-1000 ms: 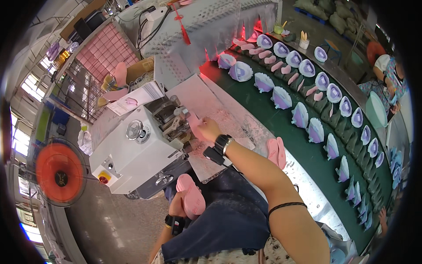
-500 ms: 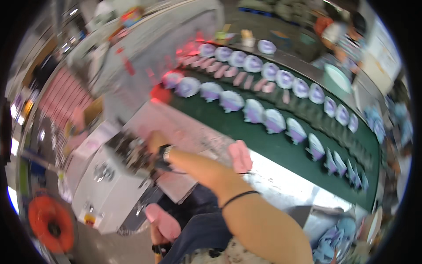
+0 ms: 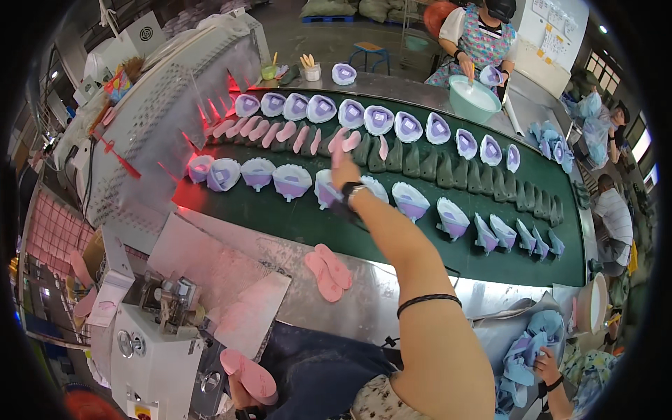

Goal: The worker is using an industrial machine to press or stitch shoe soles and insoles, then placing them onto a conveyor belt for further processing.

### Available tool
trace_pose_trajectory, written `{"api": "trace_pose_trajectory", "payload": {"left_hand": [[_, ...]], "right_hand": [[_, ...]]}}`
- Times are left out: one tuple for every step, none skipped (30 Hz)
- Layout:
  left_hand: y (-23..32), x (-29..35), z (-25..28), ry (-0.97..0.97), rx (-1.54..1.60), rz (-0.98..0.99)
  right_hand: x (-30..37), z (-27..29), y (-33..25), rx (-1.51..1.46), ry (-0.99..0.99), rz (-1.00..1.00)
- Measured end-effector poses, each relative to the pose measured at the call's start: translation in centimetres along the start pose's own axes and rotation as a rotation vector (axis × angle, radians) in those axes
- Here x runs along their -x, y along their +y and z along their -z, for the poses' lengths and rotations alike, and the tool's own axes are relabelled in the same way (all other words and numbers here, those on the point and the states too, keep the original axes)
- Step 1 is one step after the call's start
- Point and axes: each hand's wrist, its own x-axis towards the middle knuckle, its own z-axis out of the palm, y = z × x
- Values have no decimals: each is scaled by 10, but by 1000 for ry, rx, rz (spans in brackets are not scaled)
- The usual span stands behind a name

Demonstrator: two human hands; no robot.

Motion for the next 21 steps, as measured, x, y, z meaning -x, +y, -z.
{"api": "trace_pose_trajectory", "payload": {"left_hand": [[-2, 0, -5, 26, 5, 2], [-4, -1, -6, 20, 6, 9], [-5, -4, -5, 6, 3, 22], [-7, -6, -4, 0, 5, 27], [-9, -5, -6, 27, -10, 11], [-10, -4, -8, 53, -24, -5], [-11, -3, -8, 79, -38, -20], [-12, -5, -3, 52, -32, -27], [-13, -9, 4, 17, -27, -28], [-13, -17, 7, -40, -24, -13], [-12, -13, 5, -64, -19, 10], [-7, -16, -3, -136, -19, 60], [-6, 0, -3, -102, 2, 39], [-5, -4, -8, -94, -11, 46], [-9, 0, -6, -33, -2, 19], [-13, 2, -5, 17, 11, -6], [-13, -5, -7, -23, 17, 60], [-12, -12, -9, -56, 23, 122], [-10, -18, -9, -74, 38, 174], [-9, -18, -12, -59, -78, 120], [-6, -20, -19, -42, -203, 74]], "right_hand": [[-7, 12, 21, 71, 3, -51], [-16, 19, 48, 60, 16, -99], [-27, 22, 76, 52, 37, -151], [-35, 20, 91, 51, 56, -192], [-40, 18, 99, 49, 73, -233], [-45, 15, 105, 8, 58, -247], [-53, 9, 107, 42, 20, -156], [-64, 3, 110, 76, -13, -70], [-72, 0, 117, 115, -39, 14], [-75, -6, 136, -186, 176, -40], [-71, -17, 115, -258, 136, -119], [-73, -18, 119, -303, 243, -63], [-35, -34, 39, -198, 180, 33], [-23, -35, 34, -264, 315, 251], [18, -31, -19, -428, 221, 390], [63, -8, -71, -364, -117, 323], [101, 3, -88, -465, -466, 304], [139, -7, -93, -615, -492, 680], [189, 0, -100, -549, -662, 669], [247, 21, -120, -486, -850, 674], [294, 42, -136, -418, -1031, 676]]}}
